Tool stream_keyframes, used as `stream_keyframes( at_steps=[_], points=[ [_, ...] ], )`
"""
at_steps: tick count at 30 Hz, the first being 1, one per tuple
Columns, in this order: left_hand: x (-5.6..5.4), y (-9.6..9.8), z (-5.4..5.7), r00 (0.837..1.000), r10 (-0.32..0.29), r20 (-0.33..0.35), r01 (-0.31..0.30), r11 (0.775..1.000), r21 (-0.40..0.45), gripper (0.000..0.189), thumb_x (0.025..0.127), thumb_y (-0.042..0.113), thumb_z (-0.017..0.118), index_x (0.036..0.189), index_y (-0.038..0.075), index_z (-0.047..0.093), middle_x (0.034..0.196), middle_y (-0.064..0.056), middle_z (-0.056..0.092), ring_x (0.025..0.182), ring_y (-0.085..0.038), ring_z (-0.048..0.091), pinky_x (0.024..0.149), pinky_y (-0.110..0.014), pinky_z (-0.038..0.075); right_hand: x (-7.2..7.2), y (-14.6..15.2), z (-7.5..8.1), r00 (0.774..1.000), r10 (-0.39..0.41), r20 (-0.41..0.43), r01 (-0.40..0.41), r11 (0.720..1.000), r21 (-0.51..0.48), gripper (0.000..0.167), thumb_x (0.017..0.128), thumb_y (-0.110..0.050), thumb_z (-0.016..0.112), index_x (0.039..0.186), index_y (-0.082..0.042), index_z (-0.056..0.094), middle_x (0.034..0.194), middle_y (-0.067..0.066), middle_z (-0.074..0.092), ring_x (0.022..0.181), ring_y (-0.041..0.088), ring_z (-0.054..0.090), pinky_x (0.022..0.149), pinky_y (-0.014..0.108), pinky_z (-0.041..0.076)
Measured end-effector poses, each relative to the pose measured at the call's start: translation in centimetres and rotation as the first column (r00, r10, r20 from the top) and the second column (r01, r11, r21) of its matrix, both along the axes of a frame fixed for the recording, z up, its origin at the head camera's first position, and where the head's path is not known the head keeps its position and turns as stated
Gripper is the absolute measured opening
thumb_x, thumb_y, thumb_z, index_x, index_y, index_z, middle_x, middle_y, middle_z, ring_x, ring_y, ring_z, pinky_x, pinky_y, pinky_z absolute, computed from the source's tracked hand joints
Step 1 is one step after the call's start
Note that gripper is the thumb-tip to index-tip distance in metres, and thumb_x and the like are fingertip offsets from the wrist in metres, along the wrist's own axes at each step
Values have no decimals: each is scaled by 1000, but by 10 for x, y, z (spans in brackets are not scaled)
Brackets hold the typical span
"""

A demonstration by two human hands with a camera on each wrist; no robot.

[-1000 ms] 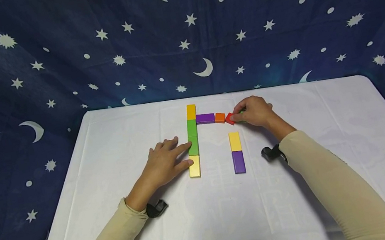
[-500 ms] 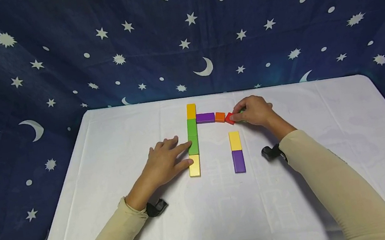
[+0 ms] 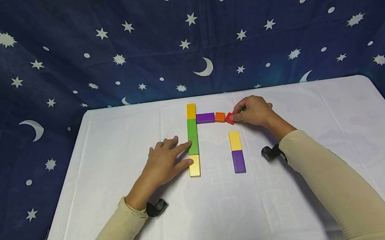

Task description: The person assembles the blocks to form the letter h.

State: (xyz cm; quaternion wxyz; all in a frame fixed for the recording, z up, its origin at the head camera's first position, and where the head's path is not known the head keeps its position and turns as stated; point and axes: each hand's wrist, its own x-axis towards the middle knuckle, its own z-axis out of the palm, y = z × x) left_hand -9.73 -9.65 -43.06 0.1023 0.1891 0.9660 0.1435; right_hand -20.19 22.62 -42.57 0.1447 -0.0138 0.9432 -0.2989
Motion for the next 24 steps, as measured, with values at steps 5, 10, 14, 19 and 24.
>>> stream_keyframes(
  at_steps=[5, 10, 14, 19, 24],
  points=[
    [0, 0, 0, 1000, -1, -1, 1, 1000, -2, 59, 95, 57, 65, 150, 38, 52, 159, -12, 45, 145, -44, 41, 109, -79, 28, 0, 0, 0, 1000, -5, -1, 5, 1000, -4, 32, 88, -32, 78, 110, -9, 77, 127, 16, 68, 115, 32, 56, 102, 58, 38],
    [0, 0, -1, 1000, -2, -7, 2, 1000, 6, 59, 95, 57, 65, 149, 38, 53, 159, -13, 46, 144, -44, 41, 108, -79, 29, 0, 0, -1, 1000, -8, -4, 8, 1000, -2, 31, 88, -32, 79, 109, -9, 78, 127, 17, 68, 115, 33, 56, 102, 57, 38],
    [0, 0, 0, 1000, -4, -9, 4, 1000, 4, 59, 95, 57, 65, 149, 38, 53, 158, -12, 46, 143, -43, 42, 108, -79, 29, 0, 0, -2, 1000, -10, -8, 10, 1000, -5, 31, 88, -31, 78, 108, -8, 78, 127, 17, 69, 115, 33, 56, 102, 57, 39],
    [0, 0, 0, 1000, -3, -2, 3, 1000, 2, 59, 95, 57, 65, 149, 38, 53, 159, -12, 45, 144, -43, 41, 109, -79, 28, -1, 0, -2, 1000, -12, -12, 12, 1000, -2, 30, 88, -31, 78, 107, -8, 78, 126, 17, 69, 114, 32, 57, 100, 56, 39],
    [0, 0, 0, 1000, -5, -3, 5, 1000, 3, 59, 95, 57, 65, 149, 38, 52, 159, -12, 45, 144, -44, 41, 109, -79, 28, 0, 0, -2, 1000, -12, -10, 12, 1000, 5, 30, 88, -31, 78, 107, -9, 78, 126, 16, 69, 113, 32, 56, 100, 56, 39]
  ],
)
